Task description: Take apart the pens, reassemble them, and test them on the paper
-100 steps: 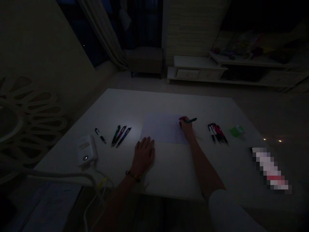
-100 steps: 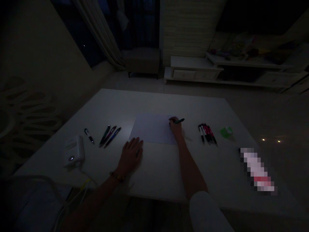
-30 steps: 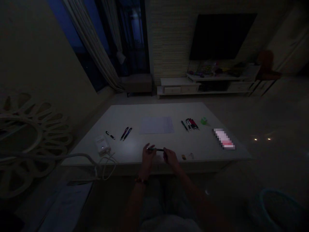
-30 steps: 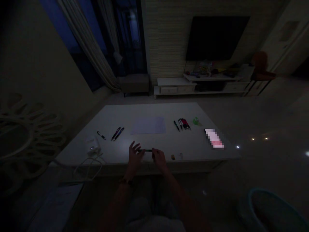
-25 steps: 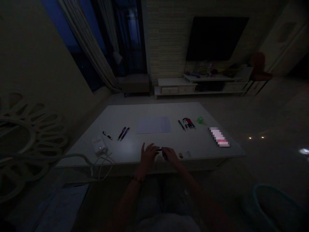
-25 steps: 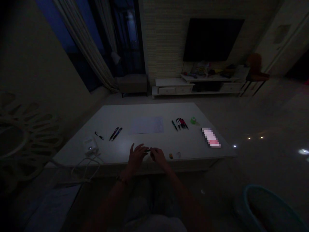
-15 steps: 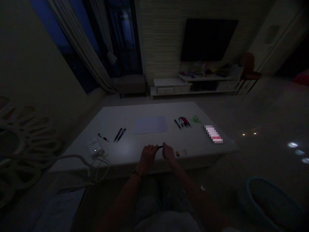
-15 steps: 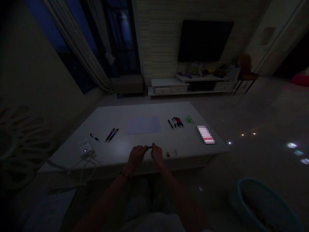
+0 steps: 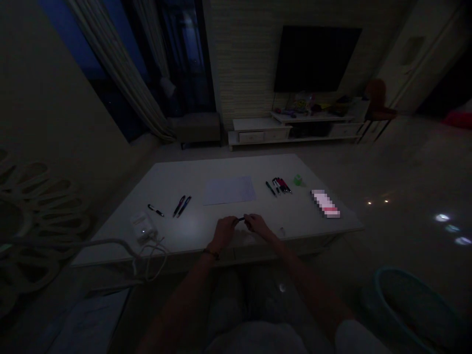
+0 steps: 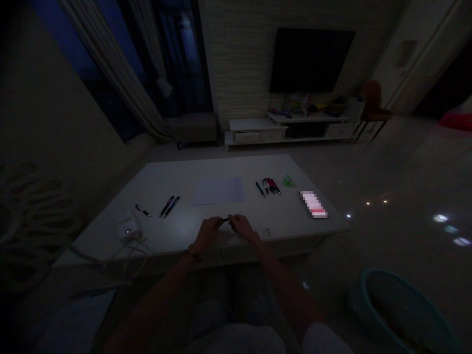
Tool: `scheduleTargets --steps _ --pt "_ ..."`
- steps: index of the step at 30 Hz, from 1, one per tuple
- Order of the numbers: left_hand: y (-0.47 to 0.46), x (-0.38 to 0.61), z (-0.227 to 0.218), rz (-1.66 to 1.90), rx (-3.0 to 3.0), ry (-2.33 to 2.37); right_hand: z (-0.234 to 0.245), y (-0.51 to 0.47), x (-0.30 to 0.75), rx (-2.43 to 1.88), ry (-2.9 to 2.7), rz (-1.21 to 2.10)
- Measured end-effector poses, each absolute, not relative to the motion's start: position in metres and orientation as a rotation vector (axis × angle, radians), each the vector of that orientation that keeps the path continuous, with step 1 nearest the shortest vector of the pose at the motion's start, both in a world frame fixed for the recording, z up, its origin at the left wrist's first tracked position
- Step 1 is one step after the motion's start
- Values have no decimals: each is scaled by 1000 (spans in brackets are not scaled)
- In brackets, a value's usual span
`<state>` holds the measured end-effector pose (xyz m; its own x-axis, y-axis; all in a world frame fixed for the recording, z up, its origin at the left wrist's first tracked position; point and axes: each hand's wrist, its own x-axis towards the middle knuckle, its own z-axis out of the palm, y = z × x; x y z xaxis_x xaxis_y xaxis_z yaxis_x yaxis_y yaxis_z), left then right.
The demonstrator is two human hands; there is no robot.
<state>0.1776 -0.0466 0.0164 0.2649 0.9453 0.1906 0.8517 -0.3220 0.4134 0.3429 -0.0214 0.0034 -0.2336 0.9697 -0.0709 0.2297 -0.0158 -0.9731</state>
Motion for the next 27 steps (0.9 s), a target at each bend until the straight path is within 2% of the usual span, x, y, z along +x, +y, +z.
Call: scheduleTargets --steps 8,27 --pt "-38 178 -11 479 2567 1802 -12 -1 351 -1367 -1735 1193" --pt "-42 180 -11 490 2583 1941 1 8 351 -1369 -1760 1279"
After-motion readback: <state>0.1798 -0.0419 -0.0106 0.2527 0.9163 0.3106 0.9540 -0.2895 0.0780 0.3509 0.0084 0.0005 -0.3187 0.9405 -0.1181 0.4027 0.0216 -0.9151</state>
